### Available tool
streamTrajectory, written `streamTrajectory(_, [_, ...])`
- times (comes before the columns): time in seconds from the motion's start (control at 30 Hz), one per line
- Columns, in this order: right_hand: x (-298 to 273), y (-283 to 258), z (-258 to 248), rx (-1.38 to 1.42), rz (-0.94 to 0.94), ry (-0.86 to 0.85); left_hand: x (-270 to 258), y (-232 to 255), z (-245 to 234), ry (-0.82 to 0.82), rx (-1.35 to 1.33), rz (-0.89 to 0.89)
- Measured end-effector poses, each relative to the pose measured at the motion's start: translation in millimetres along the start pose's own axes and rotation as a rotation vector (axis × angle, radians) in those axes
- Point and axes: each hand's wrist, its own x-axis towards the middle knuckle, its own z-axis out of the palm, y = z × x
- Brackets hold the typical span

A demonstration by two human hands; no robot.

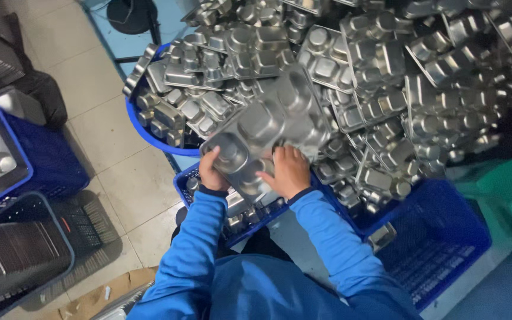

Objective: The person repeatedly picks up stainless steel compartmentalized trays from a large pile, wipes each tray with a cloth, and places it into a blue plastic crate. The process is continuous and repetitive throughout the clip.

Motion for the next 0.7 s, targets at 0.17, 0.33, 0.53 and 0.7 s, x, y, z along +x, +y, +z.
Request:
streamTrajectory(0.17, [12.3, 68.5, 61.3, 0.837, -0.009, 0.17, -7.4, 14.8, -37.5, 0.147, -0.027, 0.053])
streamTrajectory(0.33, [24.3, 55.9, 147.0, 1.375, 0.453, 0.323, -14.4, 36.6, -72.3, 0.301, -0.257, 0.199])
streamTrajectory(0.53, [54.4, -74.6, 256.3, 1.375, 0.414, -0.256, -37.2, 80.7, -167.0, 0.559, -0.261, 0.366])
streamTrajectory(0.7, [89.3, -185.0, 320.4, 1.47, 0.508, -0.504, -89.4, 163.4, -248.7, 1.03, -0.012, 0.1])
